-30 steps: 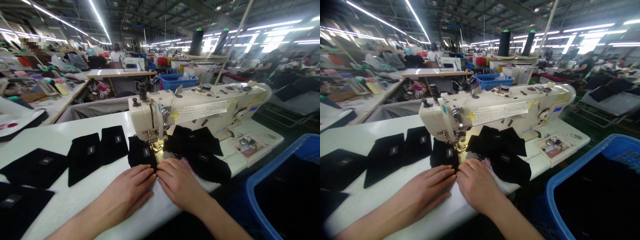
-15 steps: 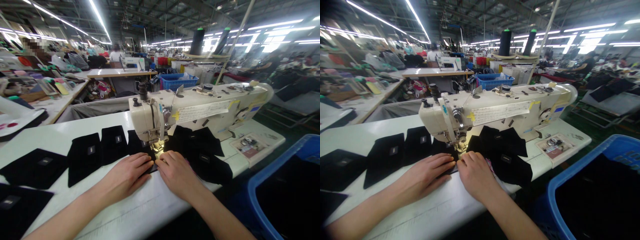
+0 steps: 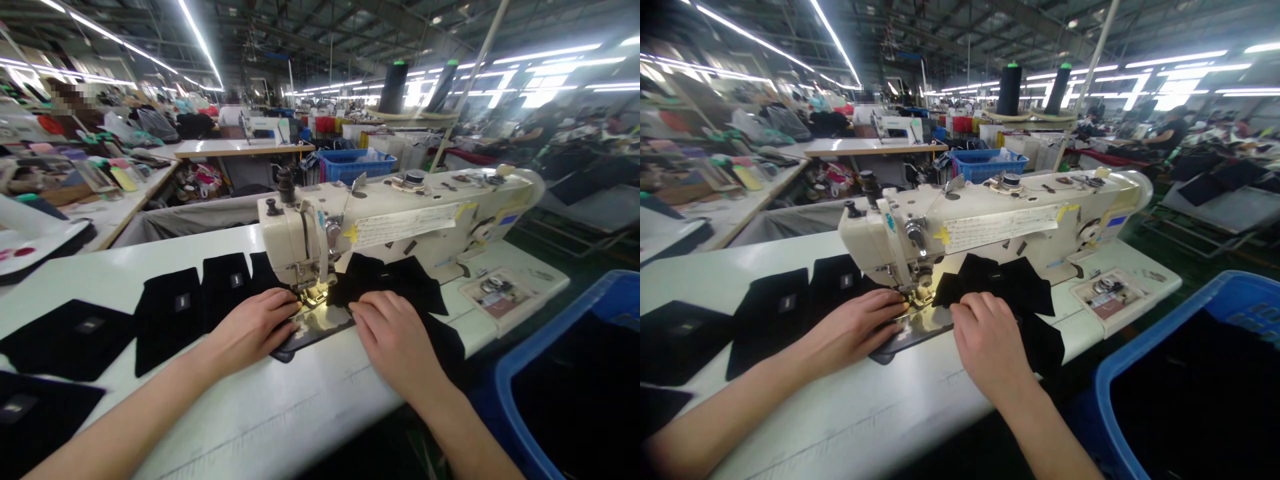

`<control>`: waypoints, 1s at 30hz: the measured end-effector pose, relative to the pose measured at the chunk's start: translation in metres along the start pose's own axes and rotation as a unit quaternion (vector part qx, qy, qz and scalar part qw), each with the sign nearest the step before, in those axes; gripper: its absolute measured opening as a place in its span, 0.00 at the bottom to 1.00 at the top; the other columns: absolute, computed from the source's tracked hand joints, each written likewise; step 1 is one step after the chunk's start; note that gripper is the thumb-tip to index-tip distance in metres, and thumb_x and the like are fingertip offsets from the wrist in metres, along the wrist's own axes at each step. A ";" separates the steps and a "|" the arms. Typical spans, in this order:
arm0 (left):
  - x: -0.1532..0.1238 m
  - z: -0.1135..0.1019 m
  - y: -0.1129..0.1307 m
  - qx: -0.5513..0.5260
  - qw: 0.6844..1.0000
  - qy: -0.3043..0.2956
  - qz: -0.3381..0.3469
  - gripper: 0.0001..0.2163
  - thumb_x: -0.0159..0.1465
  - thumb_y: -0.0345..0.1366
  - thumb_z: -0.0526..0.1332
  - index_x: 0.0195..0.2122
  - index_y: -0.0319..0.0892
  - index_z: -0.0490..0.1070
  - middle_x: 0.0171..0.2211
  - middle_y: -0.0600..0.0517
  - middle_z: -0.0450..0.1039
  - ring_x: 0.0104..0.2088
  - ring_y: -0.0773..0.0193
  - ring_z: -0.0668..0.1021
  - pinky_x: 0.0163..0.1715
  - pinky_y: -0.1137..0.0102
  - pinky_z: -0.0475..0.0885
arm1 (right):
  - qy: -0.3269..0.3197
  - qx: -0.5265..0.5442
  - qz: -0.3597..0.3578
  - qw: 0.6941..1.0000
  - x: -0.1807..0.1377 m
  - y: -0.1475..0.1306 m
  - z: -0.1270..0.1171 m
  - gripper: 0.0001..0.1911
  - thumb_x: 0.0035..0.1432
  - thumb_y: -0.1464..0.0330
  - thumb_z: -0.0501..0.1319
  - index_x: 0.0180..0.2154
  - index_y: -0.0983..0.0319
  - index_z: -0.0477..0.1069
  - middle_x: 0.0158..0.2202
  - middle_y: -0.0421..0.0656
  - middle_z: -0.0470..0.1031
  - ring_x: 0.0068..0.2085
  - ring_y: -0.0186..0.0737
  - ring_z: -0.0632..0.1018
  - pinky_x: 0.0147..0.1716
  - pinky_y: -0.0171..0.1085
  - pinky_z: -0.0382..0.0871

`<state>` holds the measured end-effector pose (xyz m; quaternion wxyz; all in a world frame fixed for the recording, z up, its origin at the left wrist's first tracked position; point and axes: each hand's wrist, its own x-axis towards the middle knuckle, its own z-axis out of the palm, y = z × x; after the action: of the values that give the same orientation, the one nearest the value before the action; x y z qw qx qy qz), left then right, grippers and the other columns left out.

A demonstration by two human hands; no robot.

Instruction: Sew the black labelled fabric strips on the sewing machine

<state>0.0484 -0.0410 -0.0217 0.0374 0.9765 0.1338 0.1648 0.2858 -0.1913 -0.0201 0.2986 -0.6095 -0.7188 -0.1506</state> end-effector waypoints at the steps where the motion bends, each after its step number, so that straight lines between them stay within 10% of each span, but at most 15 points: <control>1: 0.001 -0.001 -0.001 0.002 1.000 -0.001 -0.002 0.14 0.73 0.38 0.54 0.53 0.41 0.75 0.50 0.43 0.75 0.52 0.54 0.77 0.54 0.60 0.76 | 0.008 -0.008 0.009 1.000 0.000 0.004 -0.003 0.12 0.69 0.74 0.54 0.44 0.65 0.76 0.42 0.49 0.77 0.41 0.47 0.74 0.41 0.46 0.67; 24: -0.005 0.012 -0.010 -0.005 0.999 0.020 -0.049 0.17 0.73 0.40 0.53 0.56 0.43 0.75 0.56 0.43 0.73 0.58 0.51 0.74 0.60 0.53 0.70 | -0.062 -0.018 0.183 0.981 -0.001 0.054 -0.014 0.14 0.66 0.75 0.54 0.48 0.65 0.75 0.47 0.49 0.79 0.46 0.48 0.79 0.46 0.46 0.74; 30: -0.010 0.021 -0.017 0.001 0.996 0.017 -0.092 0.19 0.72 0.46 0.54 0.58 0.48 0.74 0.60 0.44 0.72 0.62 0.45 0.72 0.63 0.43 0.64 | -0.107 -0.024 0.138 0.984 0.002 0.061 -0.022 0.12 0.59 0.75 0.63 0.45 0.61 0.78 0.47 0.44 0.80 0.46 0.48 0.78 0.47 0.45 0.74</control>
<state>0.0416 -0.0283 -0.0464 0.0491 0.9571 0.2239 0.1770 0.3500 -0.1891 -0.0111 0.2233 -0.7220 -0.6522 -0.0590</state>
